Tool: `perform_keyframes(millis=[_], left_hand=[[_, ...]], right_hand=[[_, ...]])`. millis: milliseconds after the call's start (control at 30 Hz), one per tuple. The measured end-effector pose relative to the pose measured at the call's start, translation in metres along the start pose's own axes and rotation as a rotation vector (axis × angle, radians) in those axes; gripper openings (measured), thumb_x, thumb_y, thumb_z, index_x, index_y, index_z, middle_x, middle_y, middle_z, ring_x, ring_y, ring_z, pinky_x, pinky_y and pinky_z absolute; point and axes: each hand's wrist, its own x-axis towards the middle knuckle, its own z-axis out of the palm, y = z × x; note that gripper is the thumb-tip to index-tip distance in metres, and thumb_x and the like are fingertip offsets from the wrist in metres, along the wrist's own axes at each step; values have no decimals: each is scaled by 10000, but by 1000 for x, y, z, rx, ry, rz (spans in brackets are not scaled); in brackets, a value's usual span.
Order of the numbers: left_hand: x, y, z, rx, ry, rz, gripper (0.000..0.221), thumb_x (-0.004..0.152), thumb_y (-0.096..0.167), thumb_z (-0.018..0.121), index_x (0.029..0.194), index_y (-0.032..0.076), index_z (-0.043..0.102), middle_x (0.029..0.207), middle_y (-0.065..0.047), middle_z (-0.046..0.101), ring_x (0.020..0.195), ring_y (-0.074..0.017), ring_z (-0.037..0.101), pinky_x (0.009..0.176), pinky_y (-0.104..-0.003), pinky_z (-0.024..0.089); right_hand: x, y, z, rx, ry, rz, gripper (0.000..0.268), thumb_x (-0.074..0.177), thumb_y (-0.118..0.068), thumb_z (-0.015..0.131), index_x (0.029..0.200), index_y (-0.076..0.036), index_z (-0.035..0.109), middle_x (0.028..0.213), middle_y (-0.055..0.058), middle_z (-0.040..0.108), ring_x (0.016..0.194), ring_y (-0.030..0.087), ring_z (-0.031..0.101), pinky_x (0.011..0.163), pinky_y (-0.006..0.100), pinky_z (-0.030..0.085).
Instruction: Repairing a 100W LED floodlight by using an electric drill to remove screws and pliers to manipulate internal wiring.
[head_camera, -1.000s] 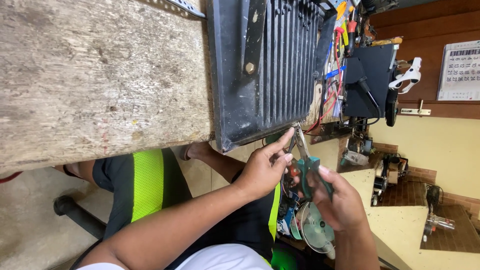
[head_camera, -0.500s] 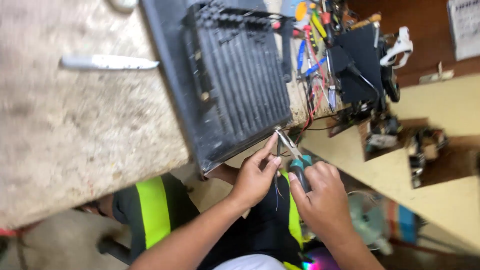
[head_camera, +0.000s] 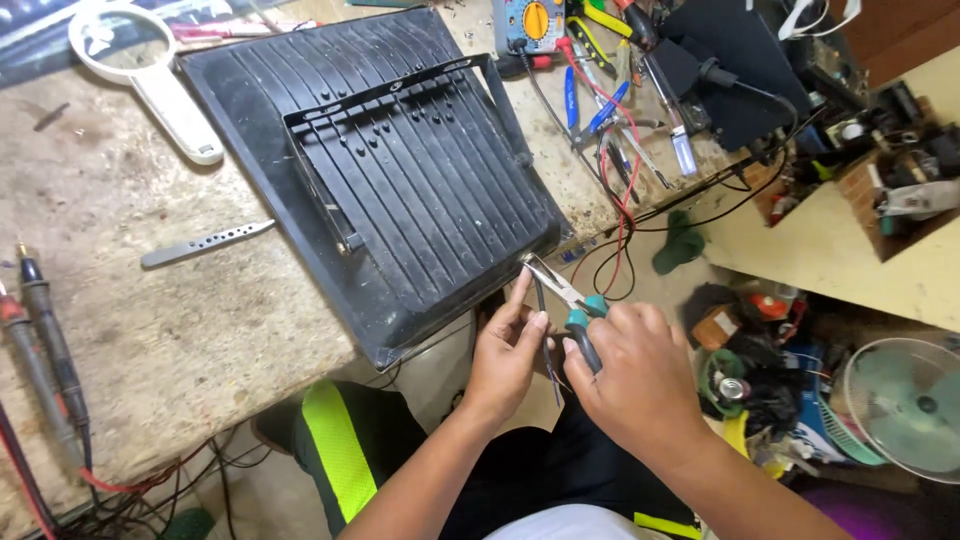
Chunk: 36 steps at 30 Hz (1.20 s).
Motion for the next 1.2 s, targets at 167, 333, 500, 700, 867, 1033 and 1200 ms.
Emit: perform_keyframes(millis=[167, 333, 500, 700, 867, 1033, 1200], left_hand=[[-1, -5, 11, -133, 40, -74, 658, 1005, 111, 581, 1625, 200, 378, 791, 11, 541, 695, -96, 577, 601, -271, 535], [4, -28, 15, -149, 93, 58, 617, 1005, 30, 583, 1585, 169, 422, 881, -70, 653, 793, -157, 715, 710, -259, 630], [3, -30, 15, -182, 124, 36, 618, 1001, 13, 590, 1576, 183, 443, 889, -63, 627, 838, -170, 716, 720, -268, 652], [5, -31, 15, -182, 111, 42, 617, 1004, 9, 579, 1580, 169, 429, 903, -60, 604, 864, -173, 716, 730, -279, 666], [8, -39, 13, -171, 118, 41, 617, 1005, 2, 578, 1579, 177, 433, 892, -58, 588, 848, -158, 691, 722, -265, 660], [7, -40, 11, -193, 117, 46, 622, 1001, 5, 587, 1579, 179, 436, 890, -46, 581, 849, -155, 699, 722, -268, 663], [6, -43, 12, -204, 109, 49, 623, 1001, 6, 589, 1577, 192, 441, 895, -46, 579, 856, -160, 700, 741, -274, 664]], right_hand=[[3, 5, -5, 25, -84, 63, 340, 900, -468, 594, 831, -143, 664, 938, 45, 622, 990, 349, 568, 693, 556, 497], [0, 12, 8, -4, 119, -27, 322, 898, -459, 588, 818, -159, 676, 840, 24, 563, 1088, 372, 659, 735, 531, 552], [-5, 8, 2, 3, 109, -25, 340, 907, -470, 583, 849, -156, 698, 847, 30, 582, 1099, 381, 667, 741, 542, 560], [0, 8, -7, 63, -47, 46, 372, 935, -458, 548, 910, -138, 735, 885, 47, 603, 1123, 381, 656, 787, 555, 573], [8, 9, -7, 130, -132, 79, 392, 922, -464, 559, 923, -111, 729, 883, 59, 597, 1119, 403, 650, 781, 580, 576], [6, 5, -15, 132, -142, 93, 399, 920, -471, 558, 912, -101, 706, 876, 63, 586, 1095, 390, 650, 799, 566, 581], [2, 8, -6, 132, -139, 95, 395, 917, -474, 563, 892, -103, 696, 852, 68, 591, 1065, 379, 669, 781, 542, 597]])
